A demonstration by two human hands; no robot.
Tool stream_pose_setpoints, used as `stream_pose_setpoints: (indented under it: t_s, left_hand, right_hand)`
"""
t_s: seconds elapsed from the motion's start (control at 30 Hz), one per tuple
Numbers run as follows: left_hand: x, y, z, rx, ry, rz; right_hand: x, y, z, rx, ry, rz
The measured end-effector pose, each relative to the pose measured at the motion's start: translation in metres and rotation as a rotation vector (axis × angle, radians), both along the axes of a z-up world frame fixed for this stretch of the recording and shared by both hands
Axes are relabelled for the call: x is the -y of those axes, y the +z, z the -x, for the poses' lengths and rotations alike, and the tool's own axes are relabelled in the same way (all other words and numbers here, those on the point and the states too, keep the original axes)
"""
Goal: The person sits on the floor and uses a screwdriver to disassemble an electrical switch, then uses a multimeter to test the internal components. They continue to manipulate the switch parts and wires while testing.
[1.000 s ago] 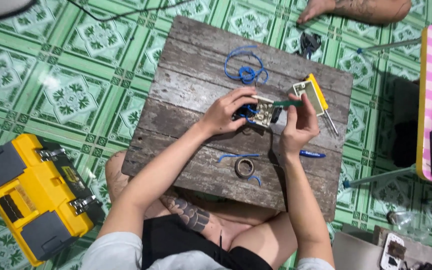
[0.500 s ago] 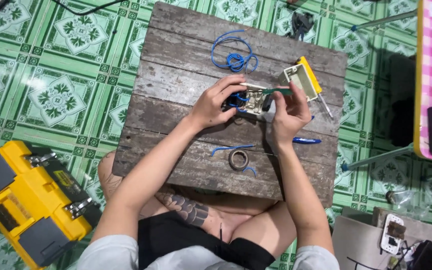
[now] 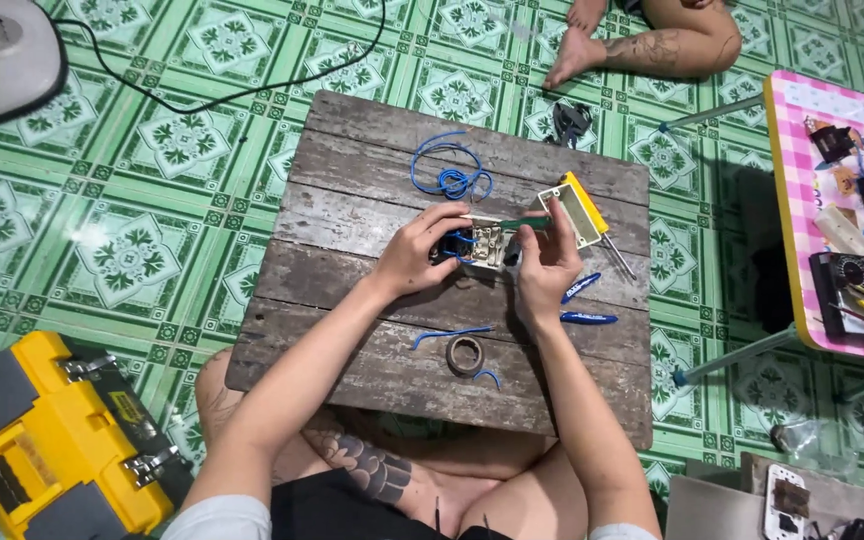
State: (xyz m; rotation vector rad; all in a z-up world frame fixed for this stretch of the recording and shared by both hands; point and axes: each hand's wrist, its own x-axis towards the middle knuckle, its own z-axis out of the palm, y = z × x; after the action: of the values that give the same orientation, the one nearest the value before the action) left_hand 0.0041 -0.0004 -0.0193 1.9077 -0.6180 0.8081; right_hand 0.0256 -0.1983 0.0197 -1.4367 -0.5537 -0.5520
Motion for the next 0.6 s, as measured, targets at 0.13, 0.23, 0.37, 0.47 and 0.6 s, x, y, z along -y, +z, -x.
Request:
stream_pose_setpoints:
  t_s: [0.13, 0.23, 0.37, 0.47, 0.6]
  left_hand:
    - [0.0, 0.003, 0.002, -0.006, -0.007, -0.016]
    - [-0.001, 0.003, 0.002, -0.002, 0.003, -0.018]
    - [0.001, 0.0, 0.004, -0.01, 0.029, -0.018]
    - [0.001, 0.005, 0.004, -0.016, 0.038, -0.035]
    - [0.001, 0.002, 0.003, -0.013, 0.031, -0.038]
  right_hand:
    - [0.001, 0.002, -0.001, -0.011, -0.013, 0.008]
    - [0.0, 0.0, -0.004, -0.028, -0.021, -0.013]
    - [0.003, -0.003, -0.004, -0.046, -0.053, -0.028]
    - [0.0, 0.007, -0.001, -0.087, -0.058, -0.028]
    - [0.001, -0.003, -0.005, -0.092, -0.034, -0.048]
